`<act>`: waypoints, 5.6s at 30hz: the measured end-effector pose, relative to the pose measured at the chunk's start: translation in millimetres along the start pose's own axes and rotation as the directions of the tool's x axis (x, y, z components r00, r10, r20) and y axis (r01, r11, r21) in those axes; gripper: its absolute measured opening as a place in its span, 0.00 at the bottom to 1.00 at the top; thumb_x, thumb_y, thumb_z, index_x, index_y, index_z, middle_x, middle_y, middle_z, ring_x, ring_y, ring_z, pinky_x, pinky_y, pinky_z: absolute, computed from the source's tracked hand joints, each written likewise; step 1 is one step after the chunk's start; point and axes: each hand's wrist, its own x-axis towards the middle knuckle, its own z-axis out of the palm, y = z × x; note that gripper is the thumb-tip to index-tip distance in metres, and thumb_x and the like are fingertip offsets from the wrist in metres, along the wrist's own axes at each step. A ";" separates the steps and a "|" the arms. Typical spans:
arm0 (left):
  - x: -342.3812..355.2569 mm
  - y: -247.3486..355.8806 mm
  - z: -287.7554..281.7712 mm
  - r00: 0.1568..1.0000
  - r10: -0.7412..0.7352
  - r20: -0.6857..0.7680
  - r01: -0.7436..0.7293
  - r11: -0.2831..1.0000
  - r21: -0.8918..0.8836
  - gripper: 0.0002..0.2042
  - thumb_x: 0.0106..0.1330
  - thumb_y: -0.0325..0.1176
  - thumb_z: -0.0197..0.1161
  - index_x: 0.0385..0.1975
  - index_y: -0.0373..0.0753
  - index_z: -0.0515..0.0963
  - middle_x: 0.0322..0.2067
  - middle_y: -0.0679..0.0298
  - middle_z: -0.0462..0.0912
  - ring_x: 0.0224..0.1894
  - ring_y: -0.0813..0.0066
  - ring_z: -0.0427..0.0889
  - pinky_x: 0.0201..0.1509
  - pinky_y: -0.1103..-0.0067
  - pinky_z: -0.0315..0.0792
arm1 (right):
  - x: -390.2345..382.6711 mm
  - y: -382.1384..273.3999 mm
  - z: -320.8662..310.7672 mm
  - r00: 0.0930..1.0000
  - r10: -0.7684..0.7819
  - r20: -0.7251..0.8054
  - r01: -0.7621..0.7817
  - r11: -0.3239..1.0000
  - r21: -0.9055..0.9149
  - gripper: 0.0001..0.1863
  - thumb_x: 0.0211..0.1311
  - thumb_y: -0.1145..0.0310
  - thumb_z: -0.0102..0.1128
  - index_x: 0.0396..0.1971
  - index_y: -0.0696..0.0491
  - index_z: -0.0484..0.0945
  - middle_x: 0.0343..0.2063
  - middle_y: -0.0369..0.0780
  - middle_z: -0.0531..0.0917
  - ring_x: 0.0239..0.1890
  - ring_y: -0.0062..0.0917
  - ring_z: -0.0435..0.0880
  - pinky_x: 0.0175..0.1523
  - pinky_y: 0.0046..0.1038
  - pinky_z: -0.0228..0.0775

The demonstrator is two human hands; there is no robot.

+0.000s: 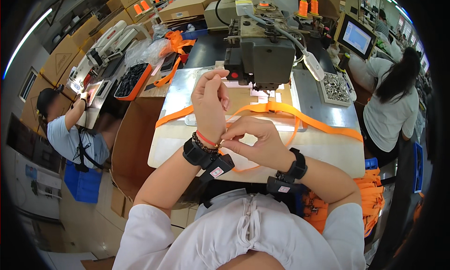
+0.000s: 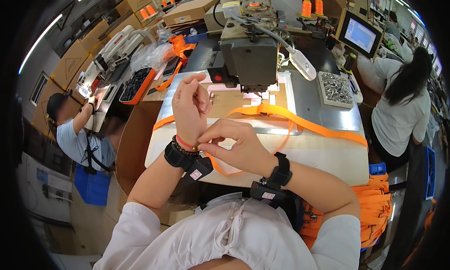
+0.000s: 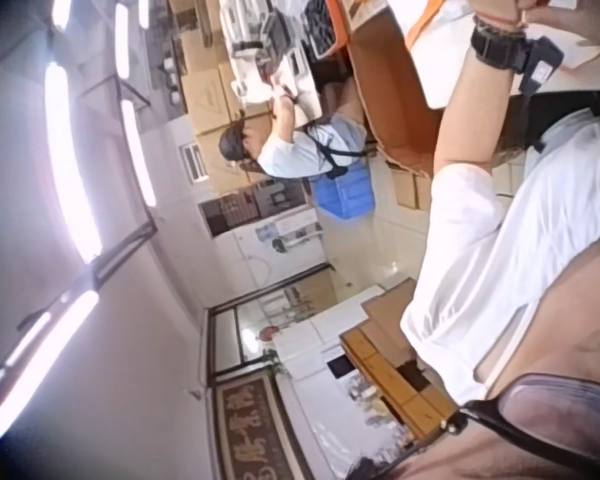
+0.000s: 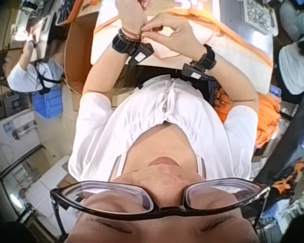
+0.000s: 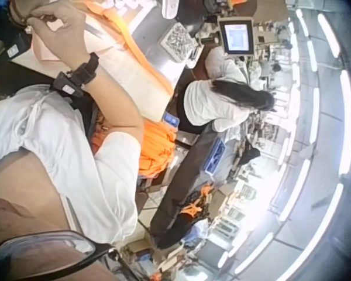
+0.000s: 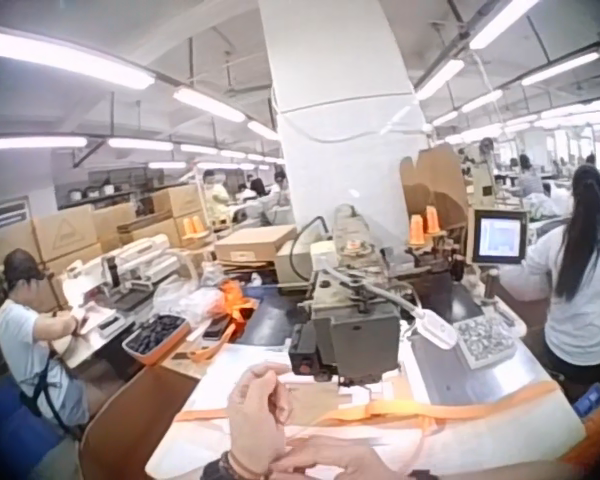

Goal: The person operates a sewing machine to stitch orange webbing straps. They repeatedly feed the strap through the machine, guide it under the needle, and pull it through to complete the stitching. The person also handles a black plastic buckle, attaching it to the strap and adjusting the strap's position on the machine bed.

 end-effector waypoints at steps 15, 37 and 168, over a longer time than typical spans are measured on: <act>12.6 -27.0 -9.0 0.988 -0.155 -0.001 0.141 0.895 0.423 0.11 0.70 0.32 0.51 0.41 0.35 0.79 0.19 0.71 0.72 0.21 0.86 0.69 0.25 0.85 0.64 | 12.7 -18.0 -1.4 0.960 0.064 0.274 0.006 0.969 -0.247 0.21 0.67 0.77 0.52 0.59 0.50 0.77 0.41 0.39 0.75 0.30 0.25 0.71 0.43 0.25 0.66; -14.1 -123.2 -4.0 0.975 -0.209 0.076 0.157 0.890 0.428 0.09 0.71 0.29 0.55 0.42 0.31 0.78 0.27 0.67 0.79 0.30 0.83 0.77 0.32 0.81 0.71 | -25.3 61.4 -112.2 0.979 0.154 -0.136 -0.198 0.536 -0.821 0.19 0.48 0.66 0.72 0.42 0.51 0.80 0.40 0.40 0.79 0.50 0.38 0.75 0.55 0.38 0.64; 36.7 -101.3 -8.3 0.466 -0.822 0.328 0.504 0.551 0.665 0.13 0.66 0.36 0.65 0.45 0.36 0.77 0.29 0.69 0.81 0.25 0.89 0.77 0.26 0.90 0.71 | -17.9 53.4 -130.9 0.557 0.829 0.057 -0.829 0.549 0.108 0.17 0.63 0.61 0.68 0.44 0.57 0.78 0.30 0.32 0.84 0.23 0.10 0.77 0.23 0.13 0.63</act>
